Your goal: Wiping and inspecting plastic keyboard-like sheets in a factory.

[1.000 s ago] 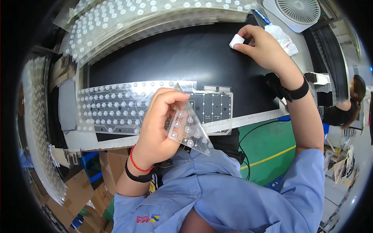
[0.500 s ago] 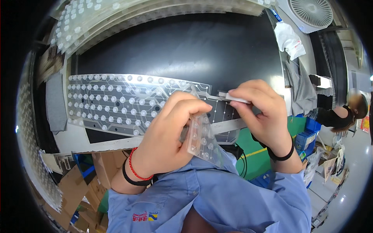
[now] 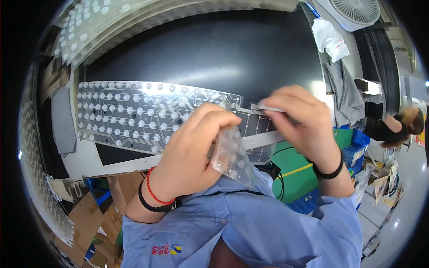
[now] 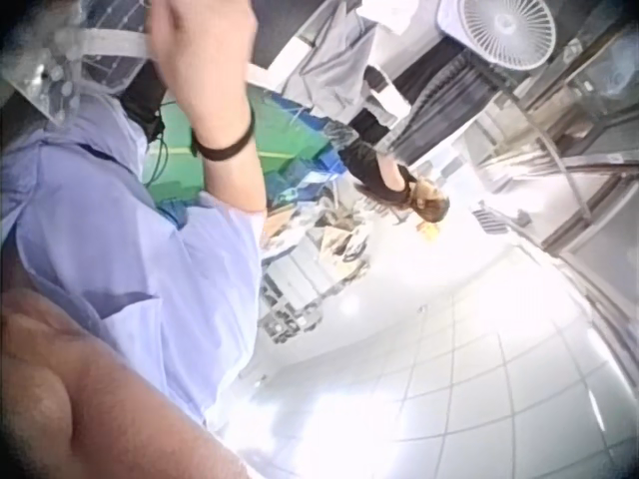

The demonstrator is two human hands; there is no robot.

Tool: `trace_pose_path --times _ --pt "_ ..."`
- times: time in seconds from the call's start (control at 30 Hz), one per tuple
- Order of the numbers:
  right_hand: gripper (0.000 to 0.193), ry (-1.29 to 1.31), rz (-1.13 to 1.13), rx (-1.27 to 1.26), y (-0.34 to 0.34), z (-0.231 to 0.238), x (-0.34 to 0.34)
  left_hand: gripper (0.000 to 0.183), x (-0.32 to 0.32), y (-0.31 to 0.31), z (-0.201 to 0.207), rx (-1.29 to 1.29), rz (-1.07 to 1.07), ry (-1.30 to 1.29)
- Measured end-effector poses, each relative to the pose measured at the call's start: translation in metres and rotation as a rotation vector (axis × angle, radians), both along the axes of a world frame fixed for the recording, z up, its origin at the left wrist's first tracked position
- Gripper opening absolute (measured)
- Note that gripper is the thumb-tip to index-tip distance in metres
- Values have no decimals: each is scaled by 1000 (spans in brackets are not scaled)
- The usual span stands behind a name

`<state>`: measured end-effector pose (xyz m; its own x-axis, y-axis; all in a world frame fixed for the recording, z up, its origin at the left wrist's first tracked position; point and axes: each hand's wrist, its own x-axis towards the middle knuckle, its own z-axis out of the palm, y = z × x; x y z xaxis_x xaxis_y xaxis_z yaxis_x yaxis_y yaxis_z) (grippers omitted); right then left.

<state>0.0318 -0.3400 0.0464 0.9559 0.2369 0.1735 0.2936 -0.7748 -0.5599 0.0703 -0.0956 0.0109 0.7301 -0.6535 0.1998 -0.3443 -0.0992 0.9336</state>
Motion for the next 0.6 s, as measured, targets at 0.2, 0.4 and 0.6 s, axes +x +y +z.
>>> trace_pose_path --times 0.2,0.4,0.6 --pt "21 -73 -6 -105 -8 -6 -7 42 -1 4 -1 16 -12 -30" --pt "22 -81 160 69 11 -6 6 41 -1 1 -1 2 -22 -72" --pt "22 -82 3 -140 -27 -6 -10 41 -1 2 1 41 -38 -71"
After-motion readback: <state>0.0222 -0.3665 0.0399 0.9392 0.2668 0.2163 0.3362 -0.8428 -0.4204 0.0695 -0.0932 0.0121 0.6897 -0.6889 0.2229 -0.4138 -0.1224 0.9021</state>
